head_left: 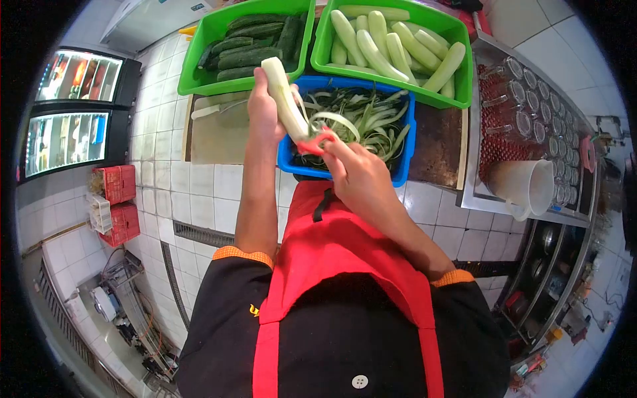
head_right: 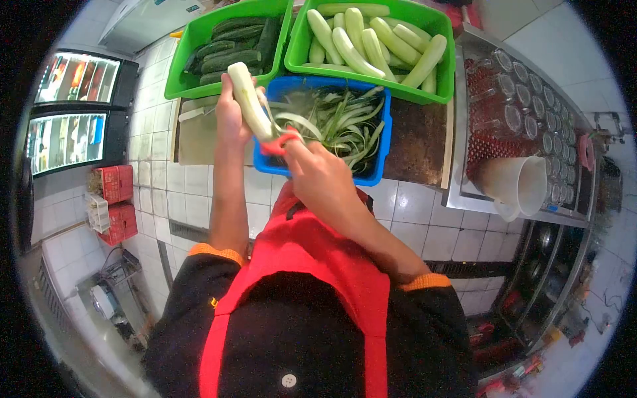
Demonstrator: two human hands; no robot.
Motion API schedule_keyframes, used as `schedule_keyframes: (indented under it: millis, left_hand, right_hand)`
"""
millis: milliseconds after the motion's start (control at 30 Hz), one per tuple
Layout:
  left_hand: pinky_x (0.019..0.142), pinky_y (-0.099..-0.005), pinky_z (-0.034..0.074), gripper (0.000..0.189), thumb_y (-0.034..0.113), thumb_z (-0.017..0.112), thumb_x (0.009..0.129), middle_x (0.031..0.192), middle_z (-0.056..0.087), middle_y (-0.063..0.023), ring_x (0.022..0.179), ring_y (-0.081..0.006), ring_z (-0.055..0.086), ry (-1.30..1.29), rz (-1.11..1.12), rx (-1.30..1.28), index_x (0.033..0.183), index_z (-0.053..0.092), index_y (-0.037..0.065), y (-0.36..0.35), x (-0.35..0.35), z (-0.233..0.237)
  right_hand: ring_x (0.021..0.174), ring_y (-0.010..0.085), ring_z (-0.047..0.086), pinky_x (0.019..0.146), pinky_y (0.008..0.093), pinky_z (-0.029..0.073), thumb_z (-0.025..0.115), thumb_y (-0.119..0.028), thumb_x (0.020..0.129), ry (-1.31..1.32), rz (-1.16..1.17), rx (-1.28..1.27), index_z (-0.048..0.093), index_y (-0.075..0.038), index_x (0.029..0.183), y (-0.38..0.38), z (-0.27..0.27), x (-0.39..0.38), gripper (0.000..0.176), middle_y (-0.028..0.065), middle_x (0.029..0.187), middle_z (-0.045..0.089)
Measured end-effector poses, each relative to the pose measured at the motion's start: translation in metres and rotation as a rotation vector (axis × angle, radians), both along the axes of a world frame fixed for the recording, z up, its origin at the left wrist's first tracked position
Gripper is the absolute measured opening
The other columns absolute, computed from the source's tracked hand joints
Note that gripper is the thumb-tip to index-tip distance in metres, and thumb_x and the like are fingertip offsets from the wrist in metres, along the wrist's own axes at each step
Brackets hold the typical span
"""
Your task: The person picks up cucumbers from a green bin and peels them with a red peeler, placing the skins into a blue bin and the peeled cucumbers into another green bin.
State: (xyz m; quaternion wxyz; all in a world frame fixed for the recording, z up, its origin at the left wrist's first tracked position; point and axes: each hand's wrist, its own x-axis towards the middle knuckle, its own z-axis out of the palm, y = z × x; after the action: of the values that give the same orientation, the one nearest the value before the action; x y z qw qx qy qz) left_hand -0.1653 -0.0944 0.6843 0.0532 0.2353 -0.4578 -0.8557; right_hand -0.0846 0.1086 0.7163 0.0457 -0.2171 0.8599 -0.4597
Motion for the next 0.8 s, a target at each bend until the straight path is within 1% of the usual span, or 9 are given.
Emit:
schedule_keyframes:
  millis: [67, 133, 300, 400, 500, 633, 667, 733, 800]
  left_hand:
    - [0.070, -0.0381, 0.050, 0.055, 0.054, 0.034, 0.103, 0.101, 0.055, -0.0099, 0.082, -0.0246, 0.055, 0.050, 0.060, -0.004, 0.118, 0.052, 0.005, -0.005, -0.006, -0.005]
    - [0.065, -0.0368, 0.047, 0.053, 0.053, 0.033, 0.103, 0.096, 0.051, -0.0096, 0.079, -0.0235, 0.049, 0.060, 0.069, 0.034, 0.114, 0.051, 0.005, -0.004, -0.012, -0.002]
    - [0.060, -0.0340, 0.040, 0.046, 0.046, 0.031, 0.105, 0.087, 0.046, -0.0090, 0.071, -0.0206, 0.041, 0.267, -0.115, 0.455, 0.103, 0.050, 0.004, -0.011, -0.017, -0.009]
    - [0.060, -0.0342, 0.040, 0.045, 0.044, 0.031, 0.105, 0.087, 0.046, -0.0088, 0.071, -0.0206, 0.040, 0.354, -0.193, 0.643, 0.102, 0.050, 0.003, -0.015, -0.017, -0.011]
    - [0.059, -0.0341, 0.040, 0.046, 0.044, 0.031, 0.105, 0.087, 0.046, -0.0086, 0.071, -0.0206, 0.041, 0.353, -0.196, 0.644, 0.101, 0.051, 0.003, -0.018, -0.021, -0.010]
    - [0.058, -0.0348, 0.044, 0.049, 0.049, 0.033, 0.104, 0.087, 0.047, -0.0095, 0.071, -0.0220, 0.045, 0.232, -0.218, 0.434, 0.102, 0.050, 0.003, -0.009, -0.030, -0.007]
    - [0.058, -0.0348, 0.044, 0.049, 0.049, 0.033, 0.104, 0.087, 0.047, -0.0095, 0.071, -0.0220, 0.045, 0.233, -0.231, 0.435, 0.102, 0.050, 0.003, -0.004, -0.036, -0.007]
    - [0.061, -0.0390, 0.047, 0.052, 0.053, 0.032, 0.103, 0.086, 0.046, -0.0108, 0.071, -0.0234, 0.047, -0.058, -0.058, 0.184, 0.105, 0.049, 0.003, 0.011, -0.048, -0.001]
    - [0.078, -0.0552, 0.051, 0.053, 0.052, 0.033, 0.103, 0.099, 0.053, -0.0174, 0.086, -0.0348, 0.055, -0.034, -0.017, 0.150, 0.112, 0.047, 0.002, 0.007, -0.078, -0.021]
  right_hand:
    - [0.073, 0.0407, 0.061, 0.064, 0.0491, 0.049, 0.057, -0.015, 0.093, -0.017, 0.044, 0.047, 0.060, -0.006, 0.100, 0.018, -0.008, 0.008, 0.012, 0.0201, 0.080, 0.060]
    - [0.072, 0.0411, 0.062, 0.063, 0.0509, 0.050, 0.057, -0.016, 0.093, -0.037, 0.087, 0.093, 0.059, -0.008, 0.098, 0.026, -0.006, 0.008, 0.010, 0.0189, 0.077, 0.060]
    - [0.069, 0.0349, 0.062, 0.062, 0.0412, 0.047, 0.058, -0.017, 0.096, -0.003, -0.034, -0.004, 0.063, -0.001, 0.104, 0.031, 0.015, -0.022, 0.019, 0.0199, 0.081, 0.064]
    - [0.074, 0.0397, 0.063, 0.065, 0.0471, 0.048, 0.057, -0.015, 0.094, -0.040, -0.020, -0.096, 0.060, -0.002, 0.101, 0.033, 0.016, -0.030, 0.015, 0.0218, 0.079, 0.063]
    - [0.075, 0.0399, 0.064, 0.065, 0.0458, 0.048, 0.057, -0.015, 0.095, -0.196, -0.015, -0.060, 0.059, -0.001, 0.101, 0.038, 0.021, -0.033, 0.015, 0.0232, 0.079, 0.063]
    - [0.077, 0.0404, 0.063, 0.069, 0.0452, 0.048, 0.056, -0.015, 0.096, -0.142, -0.008, -0.159, 0.060, -0.002, 0.100, 0.033, 0.025, -0.035, 0.015, 0.0229, 0.078, 0.063]
    - [0.071, 0.0379, 0.064, 0.064, 0.0439, 0.049, 0.055, -0.016, 0.097, -0.100, 0.002, -0.130, 0.058, -0.001, 0.103, 0.034, 0.025, -0.037, 0.016, 0.0223, 0.076, 0.063]
    - [0.066, 0.0354, 0.066, 0.059, 0.0426, 0.050, 0.054, -0.016, 0.098, -0.055, 0.005, -0.099, 0.055, -0.001, 0.106, 0.040, 0.023, -0.041, 0.018, 0.0218, 0.075, 0.063]
    - [0.051, 0.0258, 0.064, 0.045, 0.0368, 0.049, 0.049, -0.021, 0.102, -0.550, -0.052, -0.223, 0.046, -0.002, 0.117, 0.052, 0.016, -0.043, 0.025, 0.0181, 0.071, 0.064]
